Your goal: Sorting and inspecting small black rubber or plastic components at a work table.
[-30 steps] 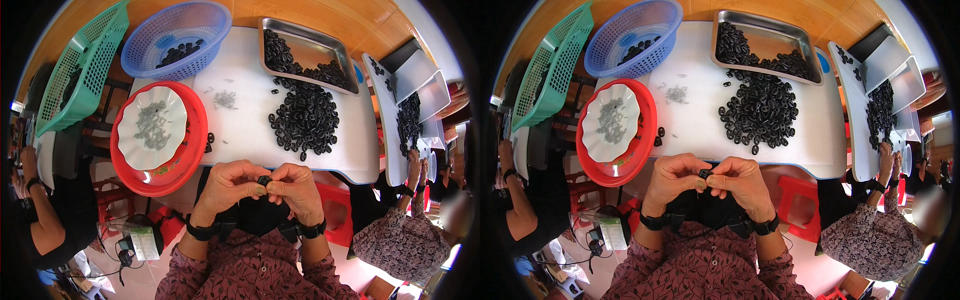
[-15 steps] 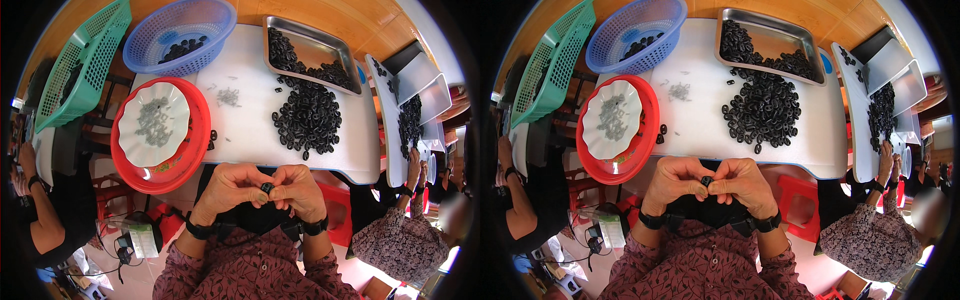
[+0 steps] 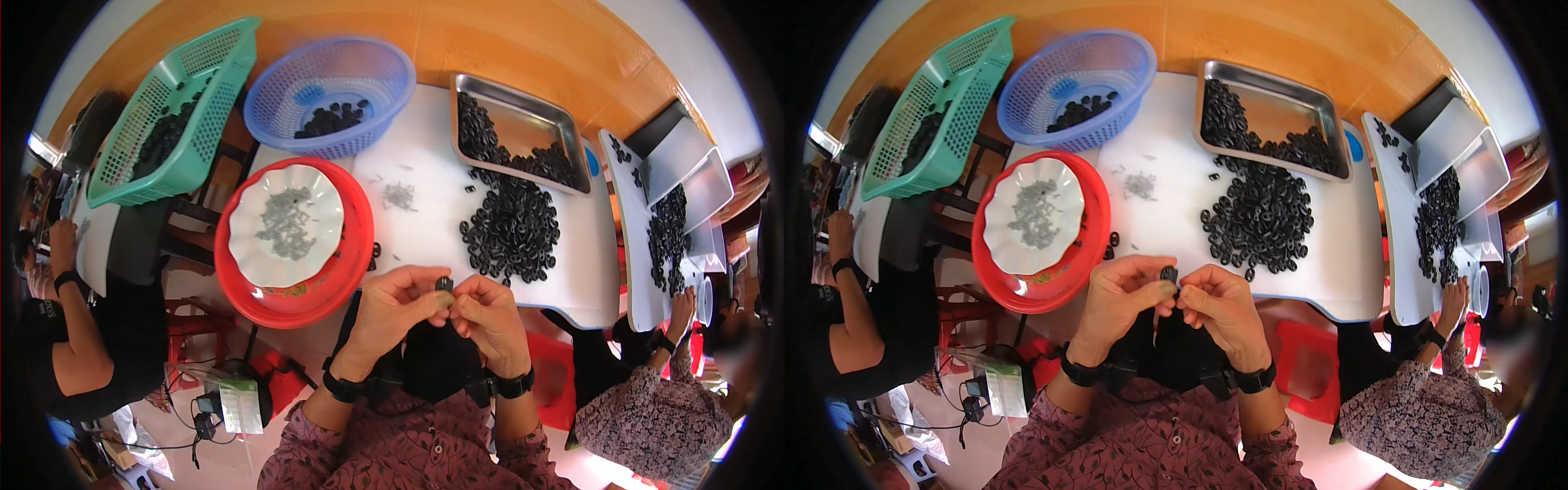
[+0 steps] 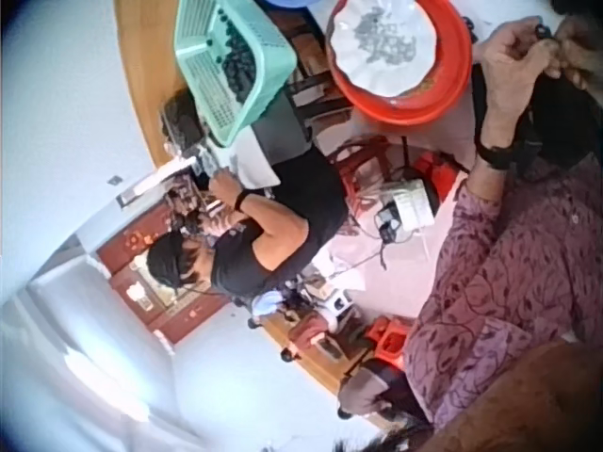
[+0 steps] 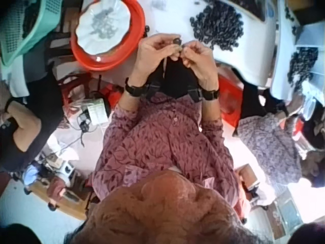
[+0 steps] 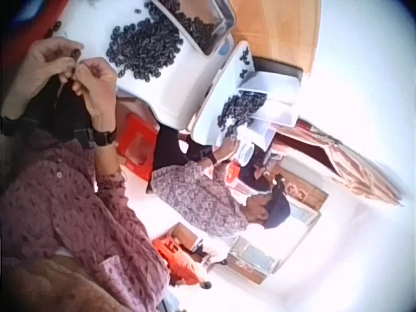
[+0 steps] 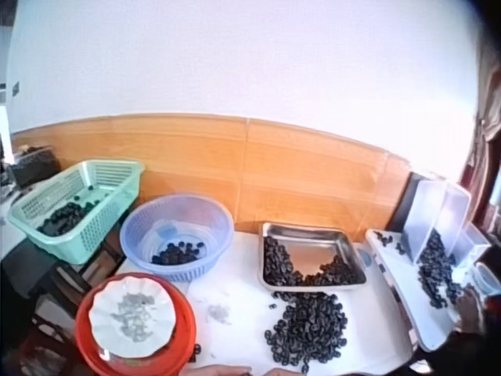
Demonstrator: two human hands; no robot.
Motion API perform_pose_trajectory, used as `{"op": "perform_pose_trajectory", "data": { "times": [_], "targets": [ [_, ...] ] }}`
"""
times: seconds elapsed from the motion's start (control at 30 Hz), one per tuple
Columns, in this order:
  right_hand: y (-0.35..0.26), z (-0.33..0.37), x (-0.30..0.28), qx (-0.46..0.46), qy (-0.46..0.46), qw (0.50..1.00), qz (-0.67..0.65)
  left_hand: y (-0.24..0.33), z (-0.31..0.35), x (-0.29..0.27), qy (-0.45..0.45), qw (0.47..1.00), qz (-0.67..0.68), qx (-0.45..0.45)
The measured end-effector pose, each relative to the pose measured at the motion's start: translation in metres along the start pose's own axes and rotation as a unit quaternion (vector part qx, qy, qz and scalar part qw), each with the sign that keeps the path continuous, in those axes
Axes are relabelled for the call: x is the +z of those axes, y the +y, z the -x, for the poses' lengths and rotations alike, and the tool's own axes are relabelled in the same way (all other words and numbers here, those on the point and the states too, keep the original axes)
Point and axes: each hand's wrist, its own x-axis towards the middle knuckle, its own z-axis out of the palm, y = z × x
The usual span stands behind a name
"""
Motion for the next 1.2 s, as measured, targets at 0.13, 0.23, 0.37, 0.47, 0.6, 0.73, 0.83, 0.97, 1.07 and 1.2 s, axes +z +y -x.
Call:
{"op": "perform_pose_trajectory", "data": {
  "times": [0.13,0.23,0.37,0.47,0.6,0.73,0.83,0.97,1.07,1.2],
  "targets": [
    [0.002,0.003,0.0,-0.006,0.052,0.996,0.075,0.027,-0.025,-0.006,0.169,0.984,0.015,0.063],
    [0.008,0.007,0.001,-0.003,0.071,0.992,0.107,0.053,-0.054,-0.018,0.195,0.974,0.064,0.092],
    [0.014,0.011,0.003,-0.014,0.075,0.99,0.116,0.087,-0.094,-0.037,0.236,0.95,0.07,0.194],
    [0.015,0.016,0.003,-0.017,0.089,0.989,0.121,0.1,-0.116,-0.048,0.247,0.939,0.07,0.228],
    [0.014,0.02,-0.001,-0.033,0.107,0.983,0.143,0.088,-0.109,-0.046,0.264,0.937,0.064,0.221],
    [0.015,0.024,0.0,-0.061,0.131,0.969,0.199,0.06,-0.071,-0.029,0.236,0.962,-0.031,0.135],
    [0.021,0.023,0.002,-0.055,0.119,0.966,0.222,0.038,-0.072,-0.03,0.214,0.942,-0.235,0.111],
    [0.029,0.027,0.007,-0.061,0.116,0.966,0.222,0.025,-0.089,-0.038,0.177,0.765,-0.571,0.24],
    [0.031,0.03,0.007,-0.058,0.112,0.965,0.228,0.012,-0.081,-0.029,0.191,0.739,-0.596,0.249],
    [0.033,0.032,0.008,-0.067,0.107,0.963,0.237,-0.022,-0.077,-0.023,0.177,0.746,-0.597,0.235]
  ]
}}
